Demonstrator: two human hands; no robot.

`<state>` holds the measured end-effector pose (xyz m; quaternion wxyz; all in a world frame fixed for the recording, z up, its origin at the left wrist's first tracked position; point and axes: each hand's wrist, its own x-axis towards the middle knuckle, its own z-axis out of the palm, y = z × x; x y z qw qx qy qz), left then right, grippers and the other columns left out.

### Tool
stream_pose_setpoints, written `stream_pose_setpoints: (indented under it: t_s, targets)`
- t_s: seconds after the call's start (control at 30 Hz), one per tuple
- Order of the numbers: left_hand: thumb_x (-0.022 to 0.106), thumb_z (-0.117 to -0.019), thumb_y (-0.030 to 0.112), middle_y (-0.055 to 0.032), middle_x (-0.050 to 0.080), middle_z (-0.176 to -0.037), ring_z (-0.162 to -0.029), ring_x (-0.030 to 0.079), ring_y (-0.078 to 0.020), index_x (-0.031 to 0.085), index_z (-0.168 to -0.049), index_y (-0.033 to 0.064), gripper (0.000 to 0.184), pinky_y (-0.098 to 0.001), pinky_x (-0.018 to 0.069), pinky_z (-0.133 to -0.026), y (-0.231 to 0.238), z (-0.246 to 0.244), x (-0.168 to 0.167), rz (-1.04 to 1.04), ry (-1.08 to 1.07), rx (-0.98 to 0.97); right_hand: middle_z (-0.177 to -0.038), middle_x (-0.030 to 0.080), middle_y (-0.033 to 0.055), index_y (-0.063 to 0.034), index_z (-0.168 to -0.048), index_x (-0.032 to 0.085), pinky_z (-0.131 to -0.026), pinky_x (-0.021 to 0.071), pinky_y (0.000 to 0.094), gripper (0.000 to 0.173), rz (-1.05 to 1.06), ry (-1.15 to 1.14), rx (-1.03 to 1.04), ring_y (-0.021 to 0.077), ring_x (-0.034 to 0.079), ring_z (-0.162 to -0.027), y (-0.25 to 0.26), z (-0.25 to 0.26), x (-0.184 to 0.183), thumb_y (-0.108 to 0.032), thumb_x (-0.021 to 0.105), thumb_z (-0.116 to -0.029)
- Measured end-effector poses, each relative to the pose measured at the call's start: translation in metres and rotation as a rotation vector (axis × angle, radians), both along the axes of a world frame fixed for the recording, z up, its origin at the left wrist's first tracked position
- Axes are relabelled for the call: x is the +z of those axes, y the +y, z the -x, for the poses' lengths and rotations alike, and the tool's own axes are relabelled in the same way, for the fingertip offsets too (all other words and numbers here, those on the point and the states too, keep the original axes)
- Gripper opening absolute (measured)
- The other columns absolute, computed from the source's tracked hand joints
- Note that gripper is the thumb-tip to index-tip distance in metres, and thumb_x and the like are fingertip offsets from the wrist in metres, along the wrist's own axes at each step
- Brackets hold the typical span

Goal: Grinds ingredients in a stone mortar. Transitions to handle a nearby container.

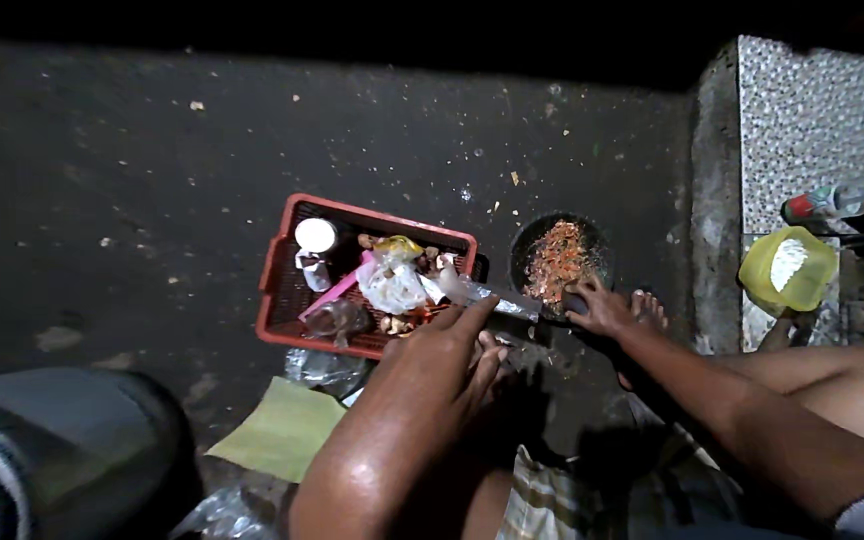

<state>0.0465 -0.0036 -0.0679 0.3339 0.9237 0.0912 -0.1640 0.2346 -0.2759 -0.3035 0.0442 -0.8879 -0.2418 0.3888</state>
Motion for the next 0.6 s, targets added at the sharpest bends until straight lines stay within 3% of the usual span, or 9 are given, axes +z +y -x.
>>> stream_pose_setpoints:
  t_s: [0.17, 0.3, 0.43, 0.53, 0.57, 0.6]
  targets:
    - [0.053, -0.1043, 0.040, -0.0136, 0.067, -0.121, -0.094, 0.069, -0.0306, 0.051, -0.149, 0.0159, 0.051, -0.0563, 0.0553, -0.081, -0.004, -0.012, 0.004, -0.012, 0.073, -0.014, -0.159, 0.040, 0.0159, -0.0295, -0.145, 0.058, -0.078, 0.0573, 0.0604, 0.059, -0.020, -0.114, -0.026, 0.0392, 0.069, -0.101, 0.037, -0.030, -0.014, -0.051, 0.070, -0.0915]
    - [0.053, -0.1045, 0.040, -0.0125, 0.066, -0.122, -0.090, 0.069, -0.0290, 0.050, -0.150, 0.0184, 0.051, -0.0547, 0.0557, -0.079, -0.006, -0.005, 0.006, 0.008, 0.062, -0.022, -0.154, 0.043, 0.0210, -0.0241, -0.144, 0.059, -0.091, 0.0530, 0.0654, 0.063, -0.106, -0.004, -0.216, 0.0427, 0.061, -0.120, 0.032, -0.031, -0.007, -0.050, 0.076, -0.0890]
    - [0.048, -0.1043, 0.042, -0.0115, 0.067, -0.123, -0.099, 0.070, -0.0308, 0.053, -0.148, 0.0162, 0.051, -0.0577, 0.0552, -0.082, 0.000, 0.002, -0.001, -0.007, 0.011, 0.004, -0.162, 0.038, 0.0135, -0.0310, -0.147, 0.055, -0.092, 0.0549, 0.0590, 0.058, 0.068, -0.051, 0.040, 0.0394, 0.062, -0.121, 0.017, 0.008, -0.004, -0.054, 0.064, -0.0953]
    - [0.051, -0.1042, 0.039, -0.0118, 0.067, -0.122, -0.097, 0.069, -0.0312, 0.054, -0.148, 0.0166, 0.049, -0.0571, 0.0547, -0.082, -0.005, -0.005, 0.001, -0.026, 0.052, -0.013, -0.159, 0.039, 0.0200, -0.0267, -0.144, 0.058, -0.081, 0.0576, 0.0596, 0.056, -0.091, -0.163, 0.052, 0.0423, 0.068, -0.105, 0.020, -0.012, -0.015, -0.052, 0.067, -0.0946]
    - [0.053, -0.1041, 0.039, -0.0118, 0.067, -0.122, -0.095, 0.069, -0.0306, 0.053, -0.148, 0.0172, 0.049, -0.0564, 0.0543, -0.080, -0.006, -0.008, 0.004, -0.025, 0.070, -0.018, -0.152, 0.045, 0.0237, -0.0214, -0.139, 0.062, -0.074, 0.0589, 0.0553, 0.054, -0.247, -0.257, 0.066, 0.0411, 0.069, -0.096, 0.022, -0.016, -0.008, -0.051, 0.067, -0.0950]
    - [0.054, -0.1043, 0.039, -0.0118, 0.066, -0.123, -0.098, 0.069, -0.0308, 0.052, -0.149, 0.0184, 0.050, -0.0561, 0.0546, -0.083, -0.006, -0.010, 0.006, -0.023, 0.092, -0.021, -0.135, 0.056, 0.0306, -0.0102, -0.126, 0.070, -0.063, 0.0583, 0.0470, 0.050, -0.477, -0.411, 0.091, 0.0393, 0.069, -0.082, 0.026, -0.015, 0.009, -0.049, 0.067, -0.0959]
